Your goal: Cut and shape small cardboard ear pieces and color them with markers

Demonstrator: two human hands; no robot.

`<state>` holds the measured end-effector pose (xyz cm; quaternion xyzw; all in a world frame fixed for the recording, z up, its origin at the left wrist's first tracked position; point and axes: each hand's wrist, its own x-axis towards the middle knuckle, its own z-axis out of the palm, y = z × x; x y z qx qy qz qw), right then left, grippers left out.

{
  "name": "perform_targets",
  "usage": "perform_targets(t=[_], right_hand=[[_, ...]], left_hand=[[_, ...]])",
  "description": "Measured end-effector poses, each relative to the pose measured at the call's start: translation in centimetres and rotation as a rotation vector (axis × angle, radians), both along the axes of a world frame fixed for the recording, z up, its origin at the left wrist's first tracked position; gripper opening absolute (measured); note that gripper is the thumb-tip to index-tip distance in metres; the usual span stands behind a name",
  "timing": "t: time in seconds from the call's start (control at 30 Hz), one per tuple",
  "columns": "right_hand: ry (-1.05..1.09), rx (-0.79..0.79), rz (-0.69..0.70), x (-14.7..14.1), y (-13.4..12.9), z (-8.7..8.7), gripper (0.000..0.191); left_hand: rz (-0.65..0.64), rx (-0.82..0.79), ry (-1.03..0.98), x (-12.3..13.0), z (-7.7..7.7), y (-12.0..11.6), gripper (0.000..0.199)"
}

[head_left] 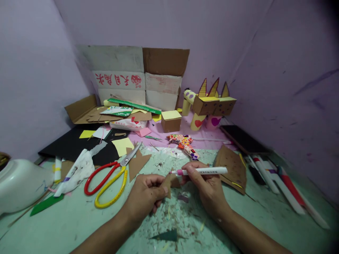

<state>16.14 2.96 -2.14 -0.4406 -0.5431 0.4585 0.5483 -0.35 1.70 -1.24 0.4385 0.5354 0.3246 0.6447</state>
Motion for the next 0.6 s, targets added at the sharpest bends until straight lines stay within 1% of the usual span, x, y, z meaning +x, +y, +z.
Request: perform_targets(t=[0.1,0.27,0.37,0.5,0.6], right_hand=[[-0.026,-0.017,-0.004,-0.01,-0.02,-0.05,0.026],[0.064,-0.097,0.052,0.16,-0.18,-0.41,0.028],[0.092,-0.063,0.03,0.21,-0.26,-0.41,0.026],[0.025,-0.023,0.011,0.06,-0.14,-0.11,0.026],[-0.007,-0.035,0.019,-0.02,-0.02,0.02,0.027]], left_hand=[[-0.002,0.014,0.003,-0.02,-0.05,-0.01,0.019],[0.013,0.021,-0.005,-0.05,-0.11,0.07,0.021],[0.007,0.016,-0.002,-0.07,-0.13,0.03,0.023],[0.007,0.016,0.003,-0.04,-0.01,0.03,0.023],[0.011,0.018,0.008,-0.01,0.08,0.09,0.021]])
